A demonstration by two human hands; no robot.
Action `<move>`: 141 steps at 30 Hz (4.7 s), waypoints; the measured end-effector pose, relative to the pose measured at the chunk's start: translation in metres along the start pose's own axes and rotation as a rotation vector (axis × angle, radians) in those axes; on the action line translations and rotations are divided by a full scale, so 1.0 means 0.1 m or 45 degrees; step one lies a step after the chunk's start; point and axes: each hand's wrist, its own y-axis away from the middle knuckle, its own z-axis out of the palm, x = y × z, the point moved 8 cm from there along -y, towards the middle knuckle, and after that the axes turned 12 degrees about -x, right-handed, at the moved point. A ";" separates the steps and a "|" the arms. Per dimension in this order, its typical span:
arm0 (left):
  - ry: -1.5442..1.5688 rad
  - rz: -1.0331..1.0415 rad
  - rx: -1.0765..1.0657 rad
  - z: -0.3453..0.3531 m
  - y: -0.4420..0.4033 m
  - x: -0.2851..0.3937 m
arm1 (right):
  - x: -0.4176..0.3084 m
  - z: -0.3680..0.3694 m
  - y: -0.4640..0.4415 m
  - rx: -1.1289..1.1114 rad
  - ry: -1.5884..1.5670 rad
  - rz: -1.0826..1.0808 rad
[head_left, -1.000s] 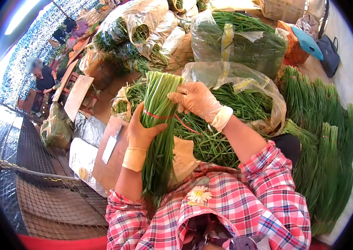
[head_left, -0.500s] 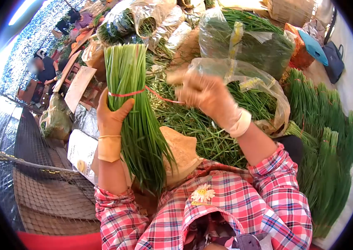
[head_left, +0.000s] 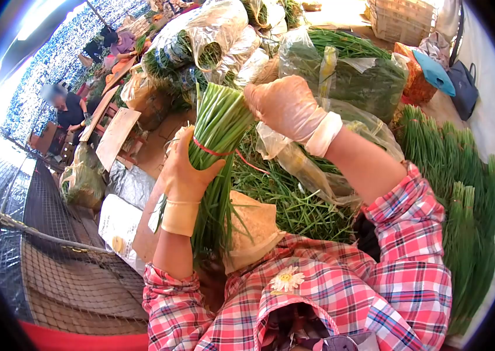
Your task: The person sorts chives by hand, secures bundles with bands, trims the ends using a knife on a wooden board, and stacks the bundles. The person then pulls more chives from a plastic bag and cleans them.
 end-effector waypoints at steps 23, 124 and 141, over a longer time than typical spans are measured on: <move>3.153 0.874 -0.360 -0.41 0.28 -0.01 | -1.11 1.49 1.14 -0.793 -3.280 -0.001; 0.915 0.807 -0.659 2.08 0.16 3.06 | 1.58 -0.10 4.33 1.385 -2.735 0.999; 1.865 0.852 -1.119 2.23 -0.33 4.10 | 1.45 -2.19 4.55 0.363 -0.156 1.111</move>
